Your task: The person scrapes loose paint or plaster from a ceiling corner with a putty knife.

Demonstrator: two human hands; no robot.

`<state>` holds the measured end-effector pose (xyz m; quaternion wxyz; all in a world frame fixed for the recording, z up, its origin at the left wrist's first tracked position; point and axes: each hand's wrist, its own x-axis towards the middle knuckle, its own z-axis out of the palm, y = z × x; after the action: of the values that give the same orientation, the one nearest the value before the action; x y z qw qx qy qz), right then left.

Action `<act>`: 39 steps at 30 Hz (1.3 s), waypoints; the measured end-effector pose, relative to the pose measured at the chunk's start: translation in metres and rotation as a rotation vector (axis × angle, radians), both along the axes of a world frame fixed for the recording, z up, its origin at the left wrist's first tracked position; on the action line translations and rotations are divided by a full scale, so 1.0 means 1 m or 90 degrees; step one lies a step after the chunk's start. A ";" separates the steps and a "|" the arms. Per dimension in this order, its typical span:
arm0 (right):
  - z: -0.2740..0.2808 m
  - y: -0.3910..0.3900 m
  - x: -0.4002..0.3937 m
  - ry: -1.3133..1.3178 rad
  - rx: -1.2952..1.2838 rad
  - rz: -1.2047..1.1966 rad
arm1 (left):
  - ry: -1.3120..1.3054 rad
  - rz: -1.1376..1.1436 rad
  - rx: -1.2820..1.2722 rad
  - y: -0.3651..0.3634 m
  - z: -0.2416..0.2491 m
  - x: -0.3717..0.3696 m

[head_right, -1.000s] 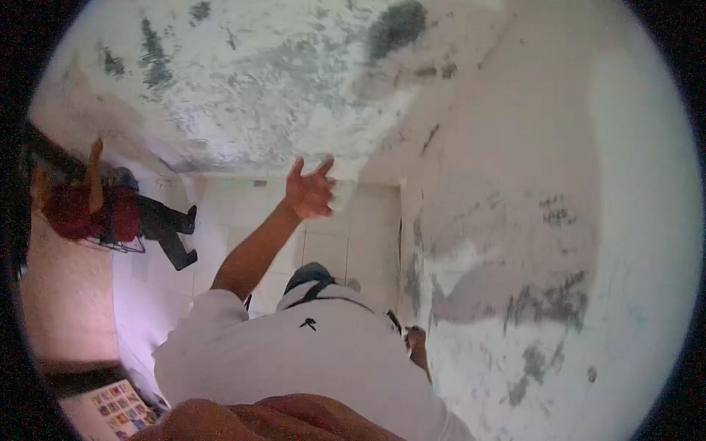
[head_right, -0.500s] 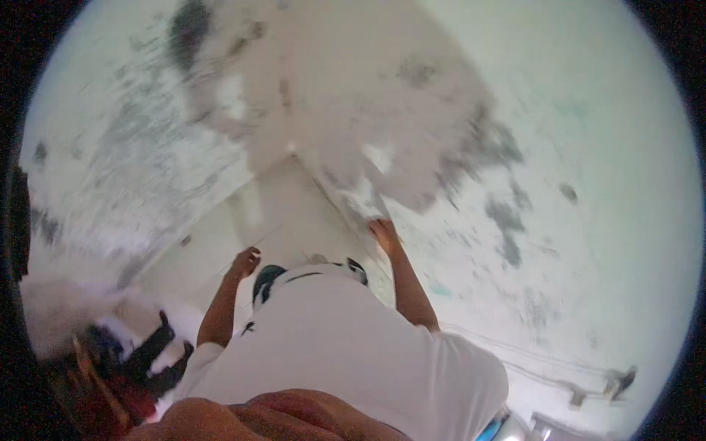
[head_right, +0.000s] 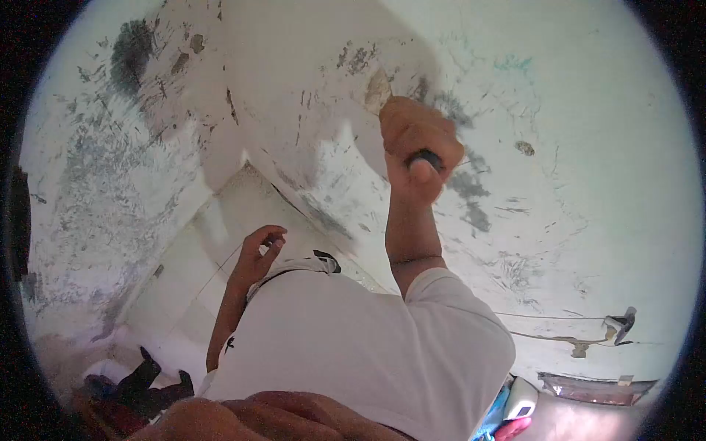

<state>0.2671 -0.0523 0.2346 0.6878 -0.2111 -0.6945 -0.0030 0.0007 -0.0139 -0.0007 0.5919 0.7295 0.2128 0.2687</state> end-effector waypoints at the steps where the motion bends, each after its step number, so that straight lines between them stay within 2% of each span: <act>1: 0.008 0.003 -0.002 -0.050 0.057 0.020 | -0.004 0.004 0.001 0.001 -0.001 0.000; 3: 0.011 0.017 0.004 -0.065 0.067 0.023 | 0.031 0.011 -0.007 0.002 -0.003 -0.002; 6: 0.007 0.043 0.018 -0.087 0.032 -0.116 | 0.017 0.066 -0.001 0.009 -0.008 -0.003; 9: 0.018 0.020 -0.023 -0.067 0.090 -0.074 | -0.005 0.108 -0.051 0.011 -0.008 -0.001; 11: 0.016 0.029 -0.011 -0.076 0.090 -0.042 | -0.012 0.110 -0.066 0.013 -0.004 0.005; 13: 0.009 0.049 0.001 -0.158 0.053 -0.207 | -0.021 0.103 -0.062 0.013 -0.003 0.008; 14: 0.001 0.040 -0.006 -0.102 0.057 -0.244 | -0.025 0.103 -0.057 0.014 -0.003 0.010; 15: 0.005 0.032 -0.009 -0.104 0.063 -0.243 | -0.010 0.078 -0.039 0.015 -0.006 0.010; 17: 0.013 0.021 -0.009 -0.125 0.101 0.003 | 0.007 0.061 -0.025 0.018 -0.008 0.014; 19: -0.019 0.040 0.014 -0.024 0.149 -0.275 | -0.019 0.063 -0.048 0.016 -0.007 0.017; 20: -0.023 0.039 0.022 -0.074 -0.003 -0.290 | -0.017 0.057 -0.046 0.013 -0.006 0.016; 22: -0.015 0.036 0.013 -0.130 -0.019 -0.210 | -0.004 0.045 -0.002 0.017 -0.003 0.018; 23: -0.005 0.029 -0.003 -0.136 0.107 -0.119 | -0.013 0.061 0.005 0.026 -0.003 0.023; 26: 0.003 0.030 -0.009 -0.057 0.119 -0.327 | 0.020 0.059 -0.048 0.021 -0.003 0.020; 28: 0.003 0.045 0.004 -0.178 0.047 -0.150 | 0.002 0.055 -0.058 0.020 -0.005 0.024; 29: 0.002 0.037 0.001 -0.174 0.048 -0.157 | -0.020 0.056 -0.063 0.021 -0.006 0.024; 31: 0.014 0.024 -0.012 -0.109 0.128 -0.076 | -0.014 0.051 -0.056 0.024 -0.009 0.026; 33: -0.005 0.034 0.003 -0.065 0.019 -0.146 | 0.002 0.051 -0.064 0.019 -0.010 0.023; 35: -0.015 0.063 0.030 -0.127 -0.007 -0.137 | 0.016 0.028 -0.041 0.024 -0.004 0.026; 37: -0.007 0.058 0.009 -0.128 0.133 -0.259 | 0.016 0.026 -0.036 0.025 -0.007 0.026; 39: -0.003 0.058 0.014 -0.181 0.074 -0.218 | 0.027 0.023 -0.055 0.024 -0.009 0.027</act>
<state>0.2808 0.0057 0.2321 0.5835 -0.2834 -0.7371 -0.1895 0.0272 0.0103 -0.0093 0.6131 0.7049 0.2499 0.2547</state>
